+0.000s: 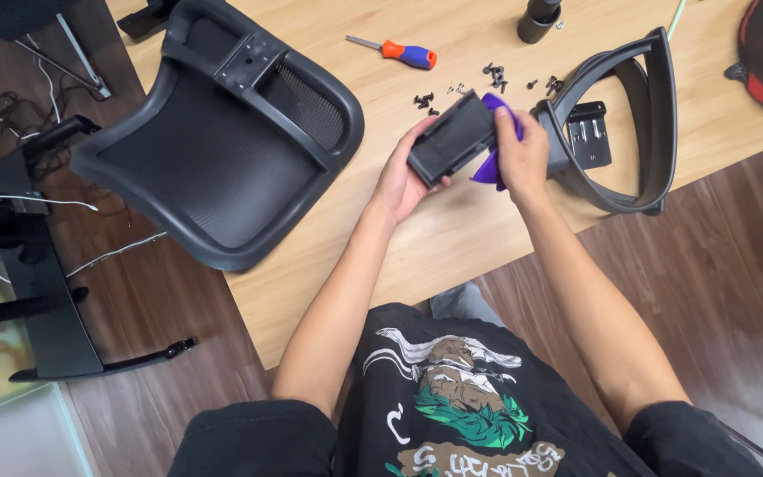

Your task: Cleaning office chair components and various screws using a purple cloth on a desk.

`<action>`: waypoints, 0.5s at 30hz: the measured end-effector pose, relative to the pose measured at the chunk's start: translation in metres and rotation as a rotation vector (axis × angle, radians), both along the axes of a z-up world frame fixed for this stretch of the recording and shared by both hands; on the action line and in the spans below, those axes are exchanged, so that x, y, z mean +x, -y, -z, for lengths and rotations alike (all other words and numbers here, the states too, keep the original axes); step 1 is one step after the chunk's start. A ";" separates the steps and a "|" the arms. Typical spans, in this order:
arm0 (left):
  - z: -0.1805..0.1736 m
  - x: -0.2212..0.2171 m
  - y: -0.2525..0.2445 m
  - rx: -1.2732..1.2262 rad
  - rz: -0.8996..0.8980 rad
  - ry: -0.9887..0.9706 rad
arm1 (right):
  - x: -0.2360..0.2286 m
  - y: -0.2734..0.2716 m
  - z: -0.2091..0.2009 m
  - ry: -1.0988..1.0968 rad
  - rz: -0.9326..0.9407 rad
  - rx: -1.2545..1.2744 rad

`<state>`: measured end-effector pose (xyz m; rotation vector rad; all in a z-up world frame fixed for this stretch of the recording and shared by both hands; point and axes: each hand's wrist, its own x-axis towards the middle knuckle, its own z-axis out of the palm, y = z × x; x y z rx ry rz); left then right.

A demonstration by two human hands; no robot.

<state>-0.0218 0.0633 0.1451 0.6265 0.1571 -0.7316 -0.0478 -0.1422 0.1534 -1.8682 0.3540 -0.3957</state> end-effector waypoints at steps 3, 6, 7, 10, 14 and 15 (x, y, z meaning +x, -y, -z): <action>0.009 0.004 0.004 0.060 -0.133 -0.089 | -0.008 -0.014 -0.051 0.014 0.005 0.166; 0.020 0.004 0.008 0.044 -0.137 -0.055 | -0.009 -0.009 -0.043 0.327 -0.273 -0.513; 0.030 0.003 0.013 0.042 -0.134 -0.057 | -0.012 -0.020 -0.048 0.325 -0.272 -0.515; 0.038 -0.001 0.028 0.020 -0.117 0.040 | -0.016 -0.049 -0.058 0.049 -0.220 -0.762; 0.038 -0.003 0.034 0.056 -0.190 0.052 | -0.019 -0.068 -0.055 0.048 -0.301 -0.794; 0.050 0.000 0.034 -0.002 -0.232 0.066 | -0.021 -0.070 -0.056 0.081 -0.374 -0.733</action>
